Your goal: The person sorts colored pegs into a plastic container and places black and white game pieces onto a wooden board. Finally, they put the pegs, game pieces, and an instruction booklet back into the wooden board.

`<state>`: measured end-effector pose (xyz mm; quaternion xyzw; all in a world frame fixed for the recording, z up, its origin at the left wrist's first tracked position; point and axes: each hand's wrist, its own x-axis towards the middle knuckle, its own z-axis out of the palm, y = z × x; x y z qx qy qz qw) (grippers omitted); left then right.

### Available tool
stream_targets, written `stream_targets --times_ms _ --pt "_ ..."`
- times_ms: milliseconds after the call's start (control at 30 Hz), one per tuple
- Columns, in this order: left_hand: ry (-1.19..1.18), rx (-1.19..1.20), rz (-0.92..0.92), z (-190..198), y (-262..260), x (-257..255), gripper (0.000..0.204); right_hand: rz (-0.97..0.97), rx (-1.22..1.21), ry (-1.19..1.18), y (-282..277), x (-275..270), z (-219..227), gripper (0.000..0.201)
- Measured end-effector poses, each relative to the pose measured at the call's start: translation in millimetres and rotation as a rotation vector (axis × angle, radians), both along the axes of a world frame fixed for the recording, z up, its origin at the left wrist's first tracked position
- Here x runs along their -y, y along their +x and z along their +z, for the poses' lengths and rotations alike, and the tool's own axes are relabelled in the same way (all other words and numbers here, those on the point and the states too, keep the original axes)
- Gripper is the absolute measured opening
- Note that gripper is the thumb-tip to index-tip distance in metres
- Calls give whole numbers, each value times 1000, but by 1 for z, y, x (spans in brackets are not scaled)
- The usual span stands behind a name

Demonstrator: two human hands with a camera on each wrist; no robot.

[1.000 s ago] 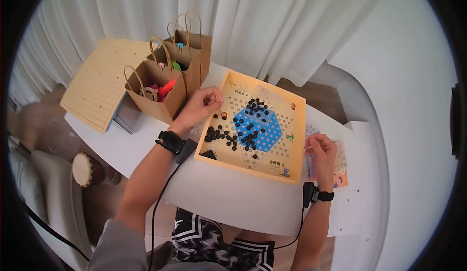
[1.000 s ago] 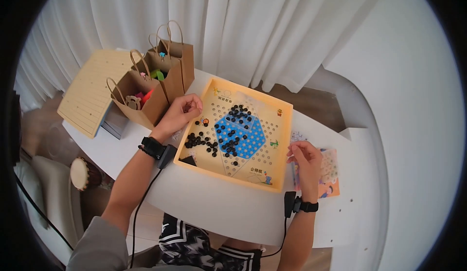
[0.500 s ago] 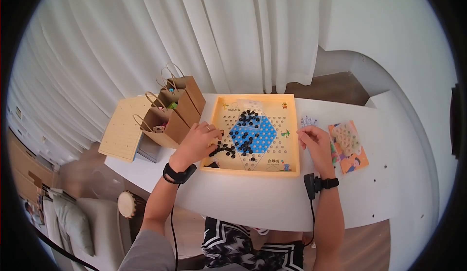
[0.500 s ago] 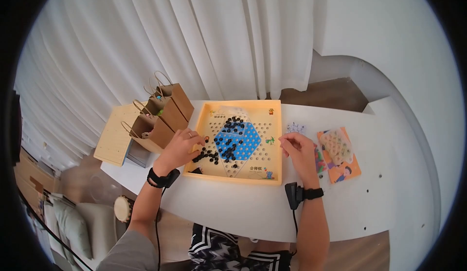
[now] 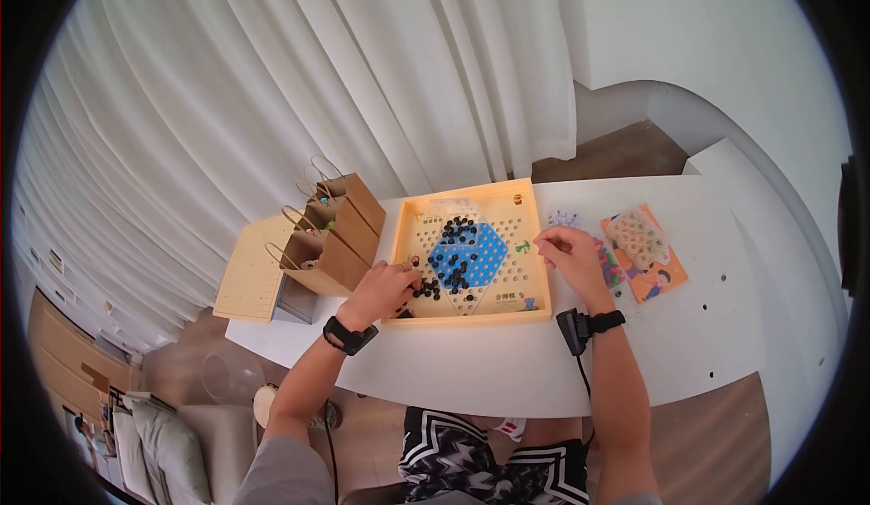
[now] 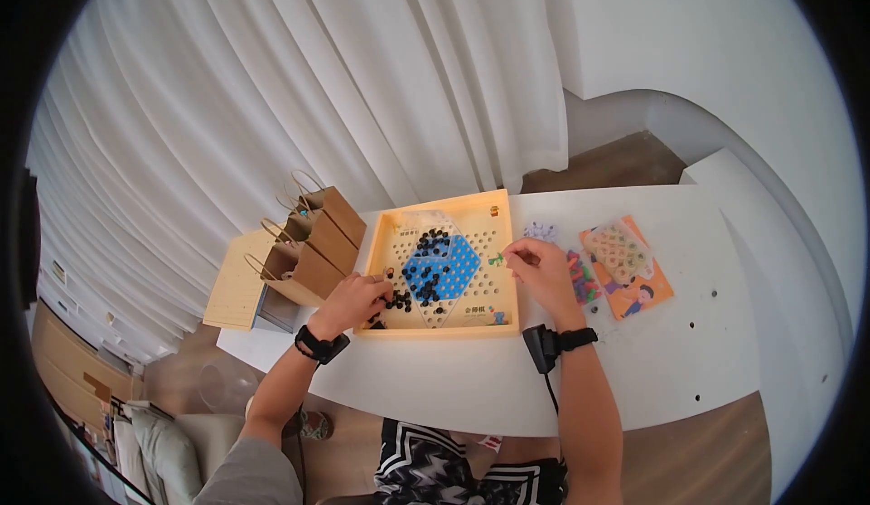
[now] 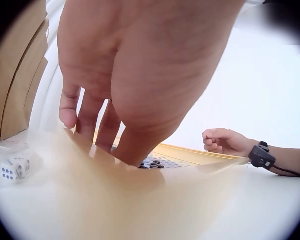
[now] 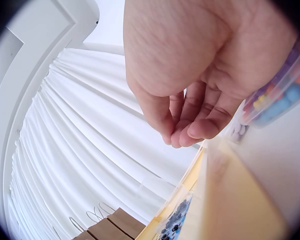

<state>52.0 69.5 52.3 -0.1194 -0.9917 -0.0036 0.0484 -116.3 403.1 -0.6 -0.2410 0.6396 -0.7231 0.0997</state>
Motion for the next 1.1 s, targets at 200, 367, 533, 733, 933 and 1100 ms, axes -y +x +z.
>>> stream_targets --times_ms 200,367,533,733,933,1100 --pt "246 98 51 14 -9 -3 8 -13 -52 -12 -1 2 -4 10" --pt "412 26 74 19 -36 -6 9 -19 -59 -13 1 2 -1 10" --pt "469 -17 41 31 -87 -27 11 -37 -99 18 1 2 -3 11" --pt "339 48 -123 19 -114 -29 21 -37 -84 22 1 0 -1 12" --pt "297 205 -80 20 -71 -10 21 -38 -129 33 2 0 -2 10" --pt "255 382 -23 18 -34 -7 27 -44 -183 59 3 2 -3 10"
